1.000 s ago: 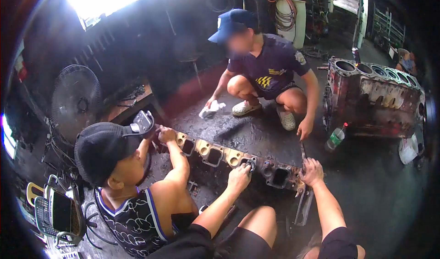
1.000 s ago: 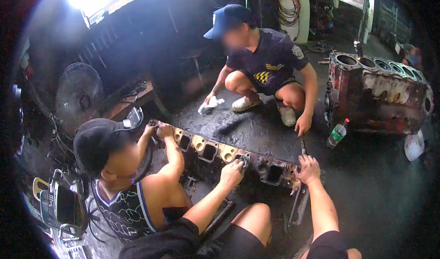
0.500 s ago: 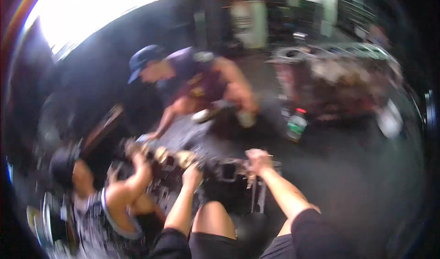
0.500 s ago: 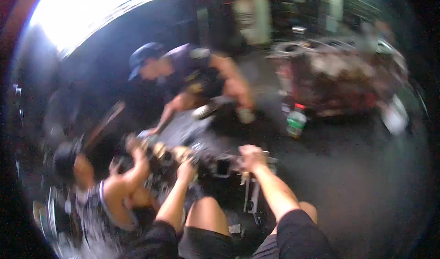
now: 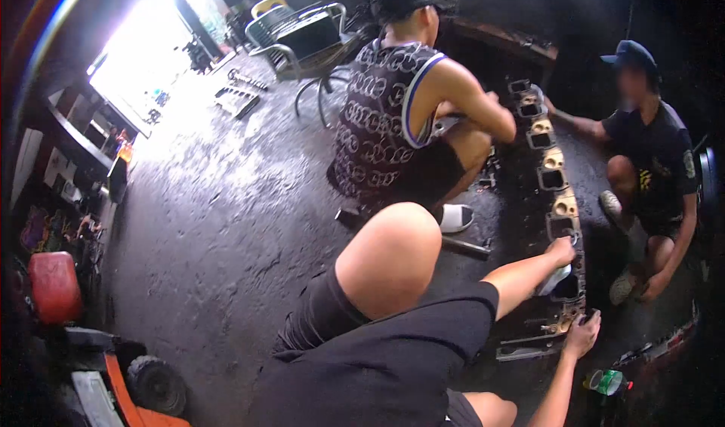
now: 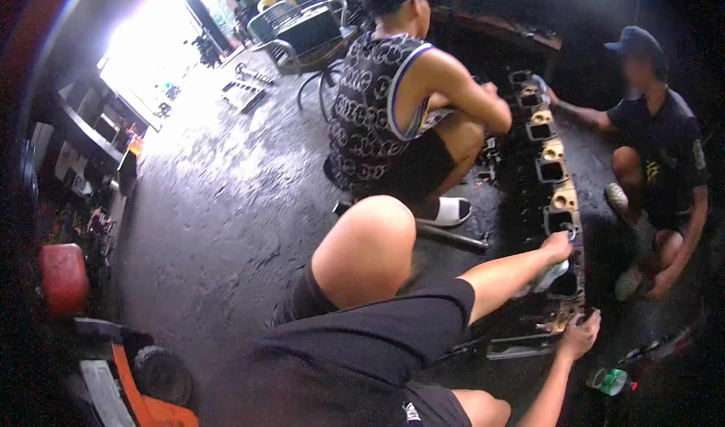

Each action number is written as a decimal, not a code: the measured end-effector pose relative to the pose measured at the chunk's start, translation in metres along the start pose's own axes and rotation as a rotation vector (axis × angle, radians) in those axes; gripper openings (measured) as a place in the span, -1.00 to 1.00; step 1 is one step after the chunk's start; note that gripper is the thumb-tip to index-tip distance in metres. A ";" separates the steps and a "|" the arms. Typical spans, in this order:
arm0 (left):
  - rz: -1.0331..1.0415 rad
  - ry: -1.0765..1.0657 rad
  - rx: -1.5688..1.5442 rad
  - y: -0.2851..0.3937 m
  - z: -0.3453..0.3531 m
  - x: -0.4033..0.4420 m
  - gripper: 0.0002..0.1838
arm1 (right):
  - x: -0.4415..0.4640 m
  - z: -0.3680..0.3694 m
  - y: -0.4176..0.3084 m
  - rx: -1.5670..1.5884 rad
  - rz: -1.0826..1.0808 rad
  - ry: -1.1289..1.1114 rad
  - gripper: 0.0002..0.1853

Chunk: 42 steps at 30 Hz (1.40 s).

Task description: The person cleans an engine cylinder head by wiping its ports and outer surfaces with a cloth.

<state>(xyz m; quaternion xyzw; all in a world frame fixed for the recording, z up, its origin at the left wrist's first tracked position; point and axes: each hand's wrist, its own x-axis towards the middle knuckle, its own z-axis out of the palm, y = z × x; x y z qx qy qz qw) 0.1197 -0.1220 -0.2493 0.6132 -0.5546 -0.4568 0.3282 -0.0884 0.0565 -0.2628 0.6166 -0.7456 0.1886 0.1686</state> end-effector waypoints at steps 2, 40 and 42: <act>-0.053 0.004 -0.072 -0.019 0.025 0.026 -0.61 | 0.006 -0.016 -0.014 0.022 0.058 -0.127 -0.43; 0.655 -0.613 1.235 0.027 -0.174 0.028 -0.65 | 0.016 -0.080 -0.062 0.084 0.182 -0.090 -0.58; 0.926 -0.560 1.207 0.017 -0.181 0.037 -0.70 | 0.017 -0.084 -0.064 0.071 0.185 -0.126 -0.57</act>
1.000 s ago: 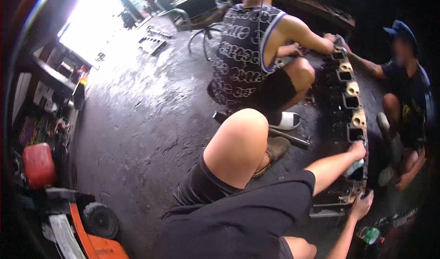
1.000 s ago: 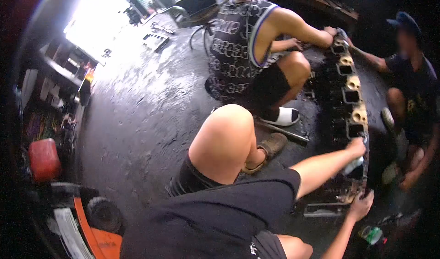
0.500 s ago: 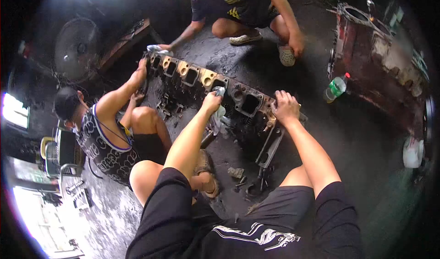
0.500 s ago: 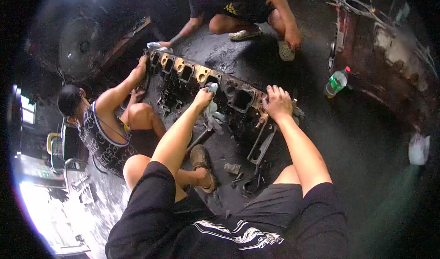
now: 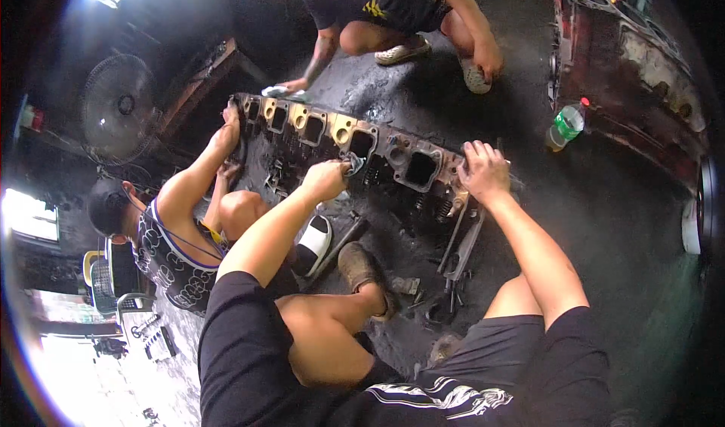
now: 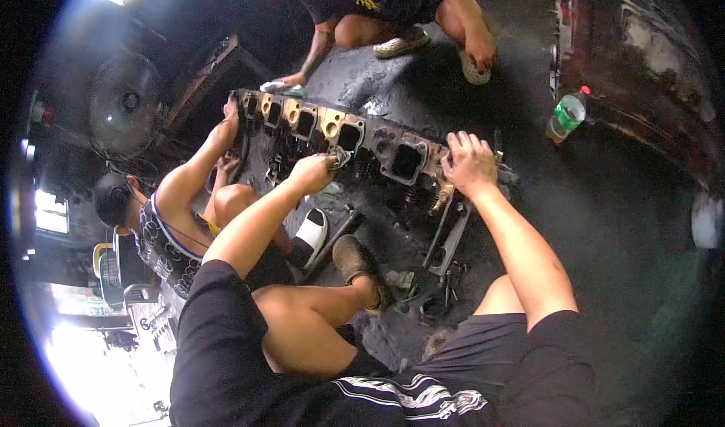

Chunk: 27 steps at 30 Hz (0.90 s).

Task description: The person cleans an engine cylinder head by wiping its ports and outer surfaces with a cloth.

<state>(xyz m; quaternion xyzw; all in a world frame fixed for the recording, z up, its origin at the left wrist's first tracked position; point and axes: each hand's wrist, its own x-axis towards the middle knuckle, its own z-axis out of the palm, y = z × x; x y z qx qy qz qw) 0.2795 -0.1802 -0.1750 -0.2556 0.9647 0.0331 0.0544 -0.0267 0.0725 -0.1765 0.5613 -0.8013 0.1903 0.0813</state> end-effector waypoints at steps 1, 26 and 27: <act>0.004 -0.004 0.049 -0.004 -0.002 -0.002 -0.71 | 0.000 0.003 0.002 0.010 -0.009 -0.004 -0.57; -0.137 0.348 0.181 -0.020 0.053 0.016 -0.76 | 0.003 0.014 0.006 -0.040 0.002 0.045 -0.61; -0.150 0.315 0.169 -0.017 0.043 0.020 -0.76 | 0.002 0.015 0.005 -0.040 0.009 0.044 -0.61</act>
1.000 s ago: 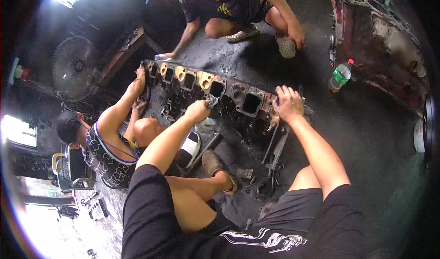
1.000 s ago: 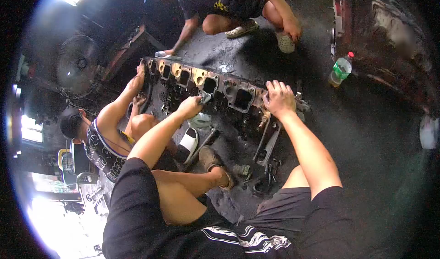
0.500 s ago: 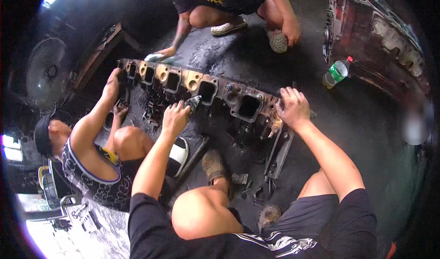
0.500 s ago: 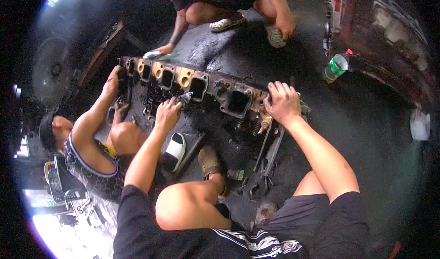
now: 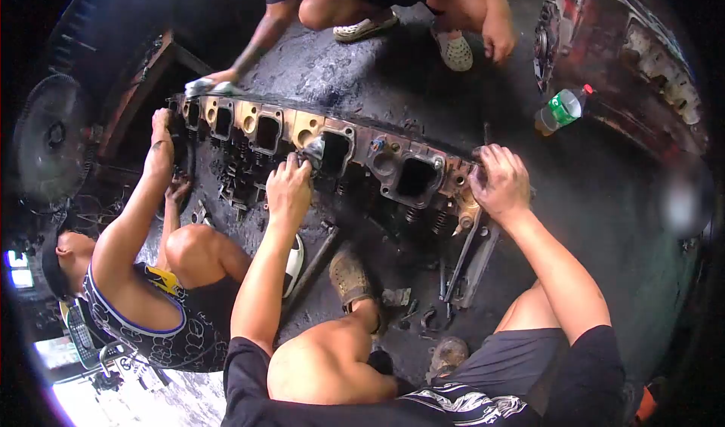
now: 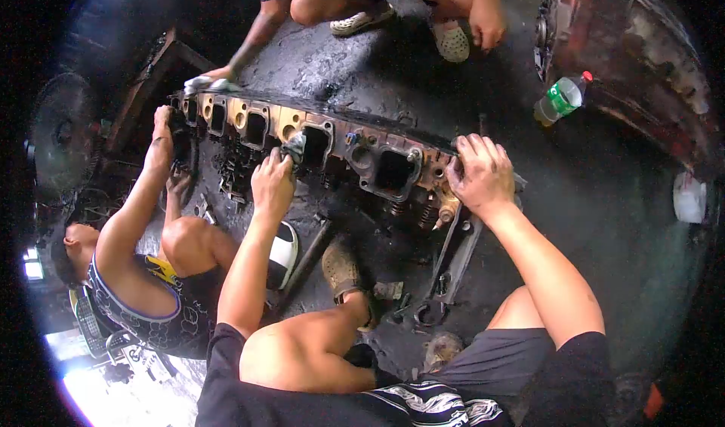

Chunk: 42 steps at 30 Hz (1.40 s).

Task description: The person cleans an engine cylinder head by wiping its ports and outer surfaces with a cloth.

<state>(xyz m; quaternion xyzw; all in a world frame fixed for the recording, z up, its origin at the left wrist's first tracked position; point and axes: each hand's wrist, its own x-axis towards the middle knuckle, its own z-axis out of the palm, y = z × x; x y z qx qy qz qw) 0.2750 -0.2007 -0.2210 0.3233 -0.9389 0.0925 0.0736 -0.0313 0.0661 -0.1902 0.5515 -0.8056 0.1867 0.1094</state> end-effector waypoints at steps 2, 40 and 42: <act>-0.006 -0.046 -0.015 -0.002 0.003 0.002 -0.74 | 0.001 -0.002 -0.002 0.002 0.003 -0.004 -0.63; -0.136 -0.165 -0.106 0.036 0.005 -0.045 -0.72 | 0.002 0.002 0.005 0.059 0.011 0.118 -0.69; -0.165 -0.147 -0.190 0.041 -0.001 -0.044 -0.73 | 0.003 0.000 0.003 0.065 0.034 0.057 -0.70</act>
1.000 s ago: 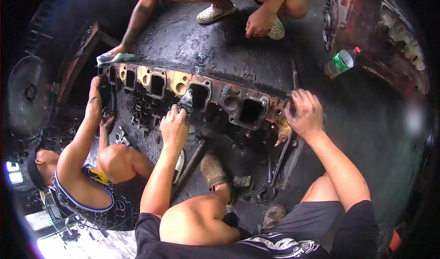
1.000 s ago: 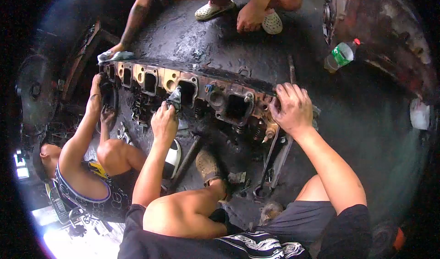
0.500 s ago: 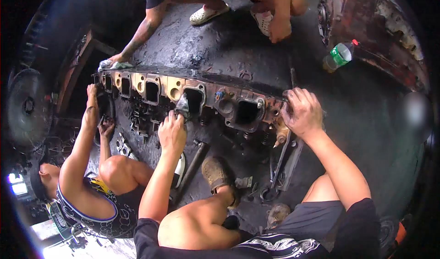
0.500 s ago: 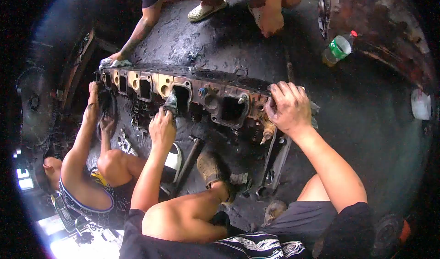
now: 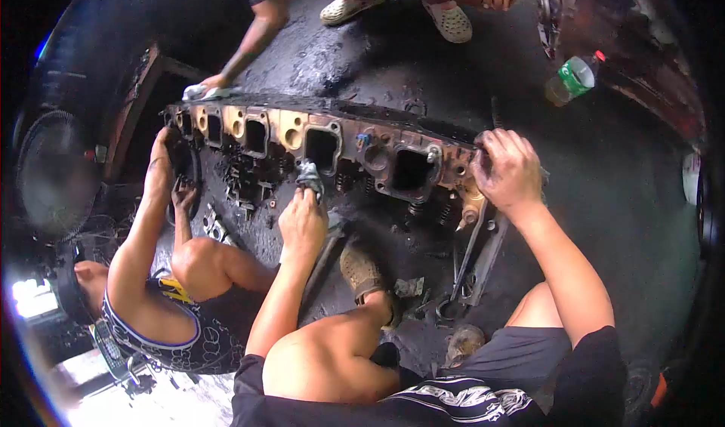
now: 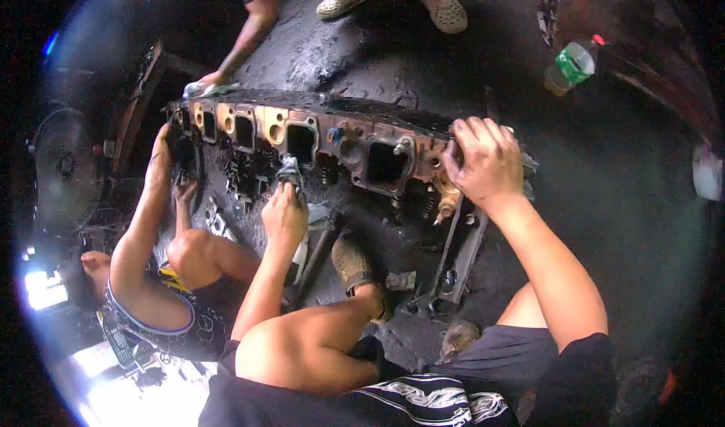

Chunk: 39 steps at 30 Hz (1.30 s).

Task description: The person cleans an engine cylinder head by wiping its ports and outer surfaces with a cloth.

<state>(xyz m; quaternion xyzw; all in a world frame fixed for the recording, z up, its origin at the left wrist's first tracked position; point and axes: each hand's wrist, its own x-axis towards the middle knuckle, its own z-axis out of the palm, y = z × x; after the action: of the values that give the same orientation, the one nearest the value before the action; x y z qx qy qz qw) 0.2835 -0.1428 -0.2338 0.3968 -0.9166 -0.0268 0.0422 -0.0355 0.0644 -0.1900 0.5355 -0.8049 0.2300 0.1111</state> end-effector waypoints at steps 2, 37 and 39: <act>-0.008 0.009 -0.065 0.008 -0.003 0.001 -0.72 | 0.001 -0.001 -0.002 -0.009 0.010 -0.027 -0.71; 0.220 0.263 0.117 -0.034 -0.003 0.052 -0.78 | 0.000 0.003 -0.002 -0.030 -0.053 -0.031 -0.77; 0.192 0.236 0.135 -0.033 -0.004 0.052 -0.80 | 0.003 0.001 -0.003 -0.025 -0.035 -0.068 -0.76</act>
<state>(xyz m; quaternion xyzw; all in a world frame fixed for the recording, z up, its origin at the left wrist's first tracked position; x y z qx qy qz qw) 0.2725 -0.2040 -0.2295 0.3099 -0.9386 0.0856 0.1254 -0.0335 0.0607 -0.1892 0.5557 -0.8015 0.1996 0.0947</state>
